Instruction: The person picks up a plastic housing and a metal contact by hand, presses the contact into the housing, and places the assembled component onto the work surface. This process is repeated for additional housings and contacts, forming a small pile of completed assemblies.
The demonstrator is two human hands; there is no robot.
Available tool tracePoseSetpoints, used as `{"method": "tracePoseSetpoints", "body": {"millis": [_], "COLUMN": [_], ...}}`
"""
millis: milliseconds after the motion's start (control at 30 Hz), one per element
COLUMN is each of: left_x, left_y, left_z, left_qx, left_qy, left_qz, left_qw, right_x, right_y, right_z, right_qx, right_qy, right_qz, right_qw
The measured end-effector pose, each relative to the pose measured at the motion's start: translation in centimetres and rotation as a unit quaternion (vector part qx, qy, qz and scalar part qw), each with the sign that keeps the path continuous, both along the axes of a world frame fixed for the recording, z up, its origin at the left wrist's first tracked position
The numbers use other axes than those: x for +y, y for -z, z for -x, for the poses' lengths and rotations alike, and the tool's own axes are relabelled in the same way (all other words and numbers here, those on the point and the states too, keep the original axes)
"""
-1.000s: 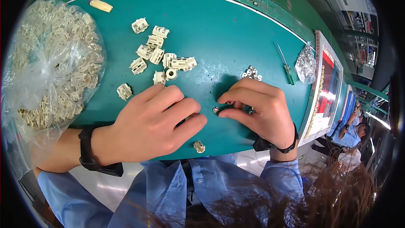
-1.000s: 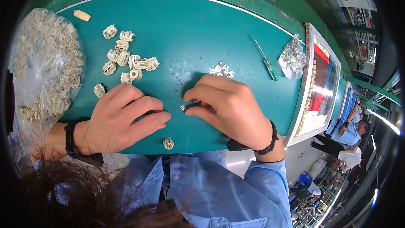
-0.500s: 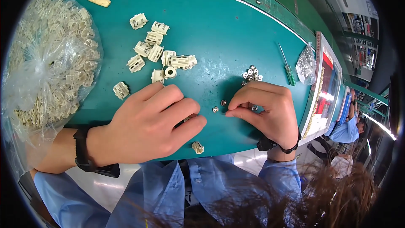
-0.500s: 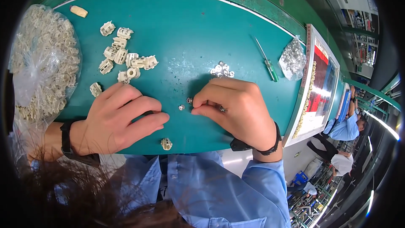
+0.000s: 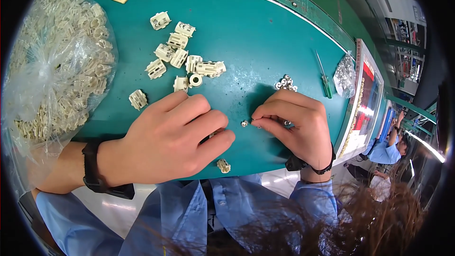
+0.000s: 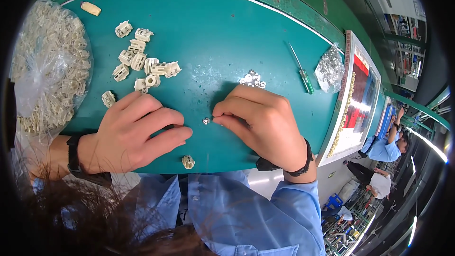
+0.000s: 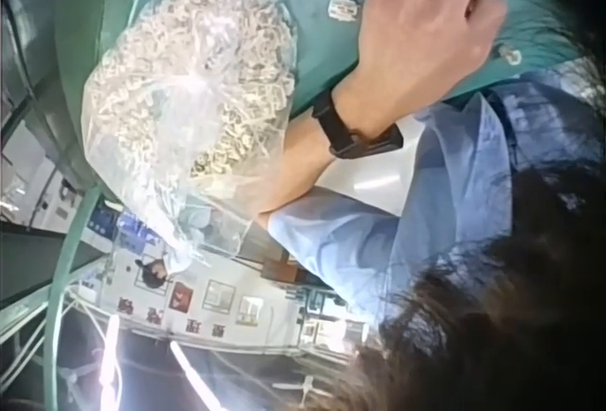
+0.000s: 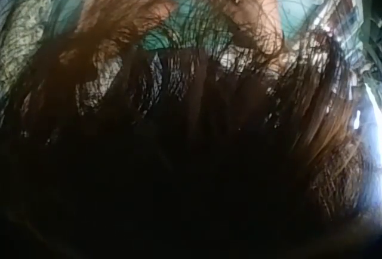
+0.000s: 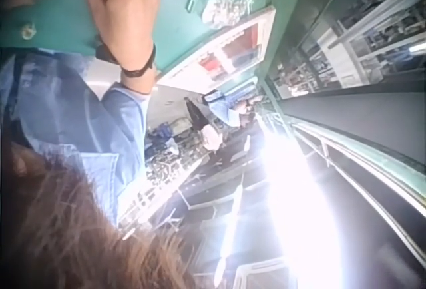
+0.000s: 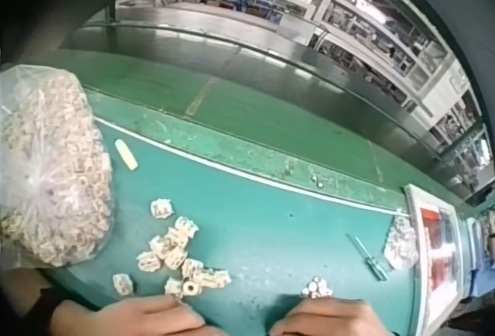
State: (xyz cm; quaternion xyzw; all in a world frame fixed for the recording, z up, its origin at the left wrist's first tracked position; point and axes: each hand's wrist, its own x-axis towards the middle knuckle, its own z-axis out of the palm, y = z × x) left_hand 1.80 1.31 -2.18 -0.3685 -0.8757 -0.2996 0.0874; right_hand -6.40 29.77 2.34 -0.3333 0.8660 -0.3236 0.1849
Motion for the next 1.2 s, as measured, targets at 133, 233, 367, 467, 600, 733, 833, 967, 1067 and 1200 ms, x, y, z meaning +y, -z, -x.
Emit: {"method": "tracePoseSetpoints", "body": {"millis": [133,233,367,467,600,733,833,967,1067,1200], "left_x": [0.03,0.02,-0.01,-0.02,0.03,0.05,0.12,0.23,0.10,0.11], "left_y": [-0.10,-0.22,-0.29,-0.29,-0.26,-0.26,-0.09,0.14,-0.01,0.02], "left_z": [-0.02,-0.01,0.04,0.03,0.01,0.03,-0.07,-0.20,-0.17,-0.15], "left_qx": [-0.002,-0.004,-0.006,-0.009,-0.010,-0.006,-0.003,-0.006,-0.007,-0.010], "left_qy": [0.000,0.000,0.003,0.006,0.005,0.005,0.004,0.012,0.015,0.018], "left_qz": [0.004,0.005,0.005,0.005,0.004,0.007,-0.010,-0.031,-0.022,-0.018], "left_qw": [1.000,1.000,1.000,1.000,1.000,1.000,1.000,0.999,1.000,1.000], "right_x": [-0.06,-0.09,-0.15,-0.21,-0.15,-0.01,-0.49,-0.58,-0.49,-0.15], "right_y": [0.07,-0.01,-0.45,-0.55,0.08,0.15,-0.16,-0.49,-0.37,-0.08], "right_z": [-0.23,-0.17,-0.28,-0.46,-0.08,0.10,-0.44,-0.60,-0.17,-0.02], "right_qx": [0.001,0.003,-0.014,-0.056,-0.027,0.000,-0.070,-0.083,-0.043,-0.017], "right_qy": [0.007,0.005,0.010,0.046,0.015,-0.017,0.048,0.073,0.034,0.011], "right_qz": [0.016,0.026,0.031,0.024,0.040,0.028,0.026,0.030,0.030,0.027], "right_qw": [1.000,1.000,0.999,0.997,0.999,0.999,0.996,0.993,0.998,0.999]}}
